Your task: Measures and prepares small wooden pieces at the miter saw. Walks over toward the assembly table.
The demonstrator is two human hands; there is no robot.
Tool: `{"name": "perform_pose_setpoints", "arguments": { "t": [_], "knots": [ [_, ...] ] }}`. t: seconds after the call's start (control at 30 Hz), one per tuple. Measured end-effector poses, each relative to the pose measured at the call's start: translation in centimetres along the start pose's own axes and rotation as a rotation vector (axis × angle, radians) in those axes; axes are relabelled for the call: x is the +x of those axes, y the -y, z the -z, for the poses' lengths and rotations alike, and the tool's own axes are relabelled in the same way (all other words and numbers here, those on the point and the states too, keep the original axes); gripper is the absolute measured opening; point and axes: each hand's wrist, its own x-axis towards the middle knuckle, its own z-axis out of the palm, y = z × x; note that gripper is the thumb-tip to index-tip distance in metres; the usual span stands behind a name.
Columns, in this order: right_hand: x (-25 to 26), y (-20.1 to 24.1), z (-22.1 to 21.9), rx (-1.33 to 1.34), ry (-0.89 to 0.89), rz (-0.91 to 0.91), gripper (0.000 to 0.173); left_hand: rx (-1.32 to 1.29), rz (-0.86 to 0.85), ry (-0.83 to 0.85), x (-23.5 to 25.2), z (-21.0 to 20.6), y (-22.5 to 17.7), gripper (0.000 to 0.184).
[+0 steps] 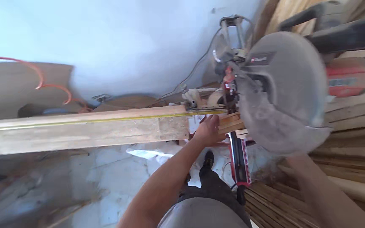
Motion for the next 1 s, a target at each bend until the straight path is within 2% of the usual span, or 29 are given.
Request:
{"name": "perform_pose_setpoints", "arguments": {
  "t": [0.07, 0.13, 0.2, 0.27, 0.3, 0.33, 0.37, 0.4, 0.43, 0.5, 0.6, 0.63, 0.67, 0.73, 0.8, 0.87, 0.93, 1.0],
  "knots": [
    [-0.5, 1.0, -0.1, 0.157, 0.100, -0.098, 0.017, -0.206, 0.151, -0.016, -5.7, 3.2, 1.8, 0.072],
    [-0.9, 1.5, -0.5, 0.215, 0.092, -0.185, 0.011, -0.475, 0.290, -0.090, -12.4, 6.1, 5.5, 0.065],
    [-0.4, 2.3, -0.4, 0.133, 0.227, -0.345, 0.024, -0.699, 0.456, -0.243, -18.8, 8.2, 10.1, 0.060],
    [0.7, 0.5, -2.3, 0.035, 0.246, -0.392, 0.039, -0.899, 0.646, -0.414, -23.8, 9.9, 13.8, 0.059],
    [1.3, -2.3, -5.0, 0.003, 0.095, -0.299, 0.043, -0.962, 0.729, -0.479, -25.6, 10.5, 15.1, 0.053],
    [2.4, -6.2, -9.4, -0.046, -0.207, -0.084, 0.043, -1.004, 0.805, -0.537, -26.8, 11.1, 16.3, 0.046],
    [4.0, -9.1, -13.8, -0.105, -0.533, 0.178, 0.040, -1.029, 0.880, -0.593, -27.4, 11.6, 17.3, 0.043],
    [4.3, -8.6, -15.3, -0.095, -0.526, 0.305, 0.038, -1.049, 0.945, -0.632, -27.6, 12.0, 18.1, 0.042],
    [3.9, -6.4, -16.4, -0.069, -0.406, 0.398, 0.035, -1.064, 0.990, -0.664, -27.5, 12.2, 18.6, 0.043],
    [2.8, 0.8, -19.5, -0.011, -0.136, 0.500, 0.037, -1.087, 1.037, -0.688, -27.2, 12.1, 19.4, 0.044],
    [4.4, 13.0, -24.1, -0.009, 0.194, 0.409, 0.071, -1.101, 1.046, -0.584, -27.4, 12.5, 20.3, 0.044],
    [5.5, 15.8, -25.8, -0.035, 0.259, 0.373, 0.075, -1.063, 1.035, -0.506, -27.5, 12.7, 20.8, 0.043],
    [6.3, 17.8, -27.5, -0.063, 0.323, 0.351, 0.070, -1.000, 1.017, -0.409, -27.5, 12.9, 21.2, 0.042],
    [6.0, 19.5, -30.3, -0.116, 0.422, 0.437, 0.038, -0.917, 0.977, -0.253, -26.9, 13.0, 21.5, 0.040],
    [4.0, 19.9, -31.8, -0.166, 0.494, 0.654, 0.024, -0.936, 0.929, -0.190, -25.3, 12.2, 21.7, 0.038],
    [2.1, 19.8, -32.3, -0.181, 0.556, 0.747, 0.022, -0.961, 0.911, -0.132, -23.1, 10.4, 22.6, 0.042],
    [0.9, 19.6, -31.8, -0.164, 0.539, 0.677, 0.025, -0.891, 0.935, -0.048, -20.9, 7.8, 25.0, 0.054],
    [0.8, 19.0, -30.2, -0.099, 0.451, 0.569, 0.028, -0.815, 1.018, -0.026, -19.3, 5.6, 28.3, 0.063]
  ]
}}
